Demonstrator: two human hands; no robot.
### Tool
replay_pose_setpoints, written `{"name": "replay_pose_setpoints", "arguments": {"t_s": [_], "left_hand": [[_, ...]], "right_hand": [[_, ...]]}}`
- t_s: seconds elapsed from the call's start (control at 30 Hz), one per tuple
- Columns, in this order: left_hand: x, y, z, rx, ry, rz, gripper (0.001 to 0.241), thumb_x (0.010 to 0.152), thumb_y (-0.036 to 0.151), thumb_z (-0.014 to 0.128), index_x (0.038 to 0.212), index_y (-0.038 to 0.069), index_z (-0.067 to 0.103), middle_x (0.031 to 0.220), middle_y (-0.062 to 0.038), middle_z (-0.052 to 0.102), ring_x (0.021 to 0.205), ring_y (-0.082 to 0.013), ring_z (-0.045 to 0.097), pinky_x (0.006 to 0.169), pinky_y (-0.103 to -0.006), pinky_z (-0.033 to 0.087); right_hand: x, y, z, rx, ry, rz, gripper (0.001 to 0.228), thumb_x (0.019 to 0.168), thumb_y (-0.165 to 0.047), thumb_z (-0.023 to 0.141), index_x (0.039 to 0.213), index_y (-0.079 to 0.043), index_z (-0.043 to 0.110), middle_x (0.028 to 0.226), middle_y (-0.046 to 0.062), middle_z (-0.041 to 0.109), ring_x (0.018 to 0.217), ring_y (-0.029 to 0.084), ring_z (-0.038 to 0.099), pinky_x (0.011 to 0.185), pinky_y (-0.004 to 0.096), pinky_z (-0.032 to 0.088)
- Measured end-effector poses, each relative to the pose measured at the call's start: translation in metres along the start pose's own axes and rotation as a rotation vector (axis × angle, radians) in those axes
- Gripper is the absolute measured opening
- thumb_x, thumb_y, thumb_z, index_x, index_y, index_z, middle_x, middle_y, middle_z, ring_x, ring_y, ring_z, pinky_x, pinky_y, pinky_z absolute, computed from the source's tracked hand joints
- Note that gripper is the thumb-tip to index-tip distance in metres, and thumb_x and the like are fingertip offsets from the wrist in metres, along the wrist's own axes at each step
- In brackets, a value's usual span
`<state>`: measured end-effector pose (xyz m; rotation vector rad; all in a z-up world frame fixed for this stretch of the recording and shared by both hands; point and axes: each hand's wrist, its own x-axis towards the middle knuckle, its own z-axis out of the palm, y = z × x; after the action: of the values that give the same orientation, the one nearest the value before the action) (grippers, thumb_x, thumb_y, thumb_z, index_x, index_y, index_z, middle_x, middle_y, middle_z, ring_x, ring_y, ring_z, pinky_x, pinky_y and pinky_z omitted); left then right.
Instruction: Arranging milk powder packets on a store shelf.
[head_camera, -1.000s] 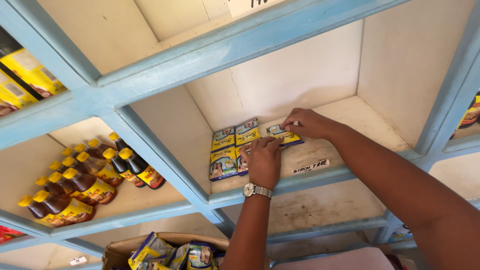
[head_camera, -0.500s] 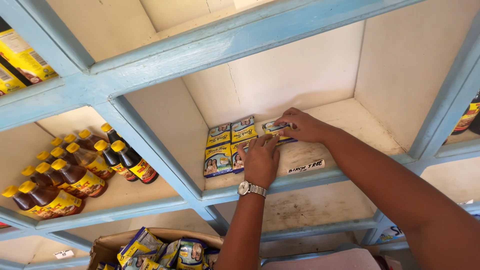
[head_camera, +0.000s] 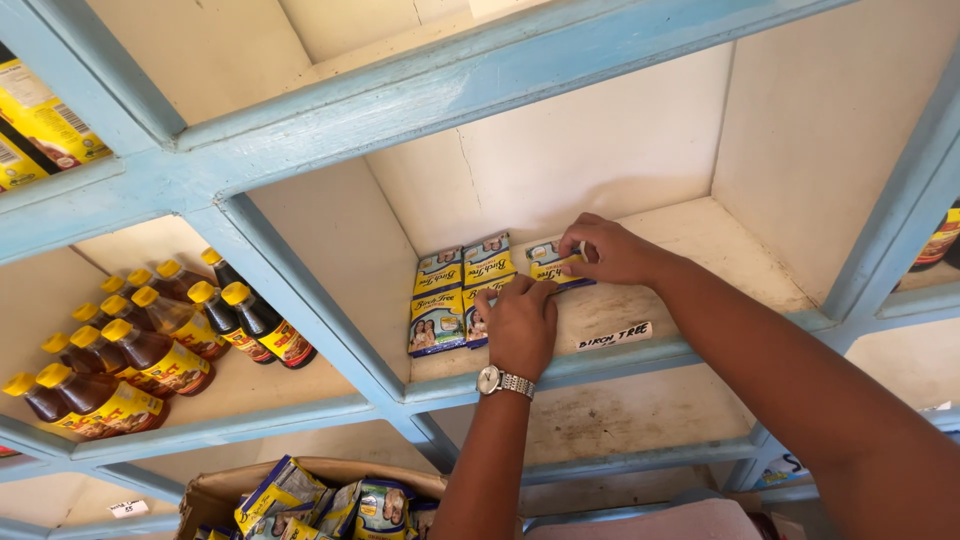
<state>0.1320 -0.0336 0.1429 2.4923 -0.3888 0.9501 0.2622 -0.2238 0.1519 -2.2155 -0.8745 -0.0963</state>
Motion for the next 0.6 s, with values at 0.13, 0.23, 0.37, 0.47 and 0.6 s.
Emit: {"name": "replay_pose_setpoints", "arguments": {"t_s": [0.13, 0.23, 0.37, 0.47, 0.6], "left_hand": [[0.000, 0.000, 0.000, 0.016, 0.016, 0.024, 0.016, 0.089, 0.016, 0.069, 0.102, 0.014, 0.078, 0.097, -0.005, 0.071, 0.095, -0.0225, 0.066, 0.101, -0.0516, 0.033], [0.001, -0.001, 0.002, 0.027, 0.018, 0.036, 0.017, 0.088, 0.016, 0.069, 0.102, 0.013, 0.078, 0.096, -0.005, 0.071, 0.093, -0.0229, 0.066, 0.102, -0.0539, 0.031], [0.001, -0.002, 0.003, 0.051, 0.001, -0.001, 0.020, 0.088, 0.017, 0.068, 0.106, 0.013, 0.077, 0.098, -0.006, 0.071, 0.094, -0.0232, 0.066, 0.104, -0.0564, 0.030], [0.001, -0.002, 0.003, 0.065, -0.020, -0.036, 0.024, 0.088, 0.018, 0.069, 0.109, 0.011, 0.076, 0.100, -0.007, 0.071, 0.098, -0.0231, 0.066, 0.104, -0.0574, 0.029], [0.001, -0.001, 0.004, 0.068, -0.038, -0.060, 0.027, 0.088, 0.020, 0.069, 0.112, 0.010, 0.075, 0.103, -0.007, 0.068, 0.104, -0.0226, 0.063, 0.105, -0.0575, 0.028]], "right_hand": [[-0.001, -0.003, 0.000, 0.057, 0.000, -0.036, 0.031, 0.081, -0.029, 0.084, 0.099, -0.011, 0.067, 0.109, 0.003, 0.056, 0.073, 0.012, 0.058, 0.067, 0.028, 0.053], [-0.002, -0.005, -0.001, 0.060, -0.007, -0.034, 0.037, 0.076, -0.029, 0.088, 0.101, -0.012, 0.067, 0.110, 0.003, 0.056, 0.074, 0.012, 0.057, 0.067, 0.028, 0.053], [0.001, 0.000, 0.001, 0.036, 0.012, -0.058, 0.038, 0.076, -0.028, 0.088, 0.103, -0.012, 0.068, 0.112, 0.004, 0.056, 0.080, 0.014, 0.060, 0.072, 0.029, 0.056], [0.003, 0.007, 0.004, 0.049, 0.006, -0.092, 0.039, 0.074, -0.024, 0.089, 0.104, -0.011, 0.068, 0.114, 0.005, 0.057, 0.091, 0.014, 0.063, 0.078, 0.030, 0.058], [0.002, 0.006, 0.005, 0.055, -0.010, -0.054, 0.039, 0.073, -0.019, 0.089, 0.105, -0.011, 0.068, 0.114, 0.004, 0.059, 0.098, 0.016, 0.064, 0.083, 0.031, 0.059]]}}
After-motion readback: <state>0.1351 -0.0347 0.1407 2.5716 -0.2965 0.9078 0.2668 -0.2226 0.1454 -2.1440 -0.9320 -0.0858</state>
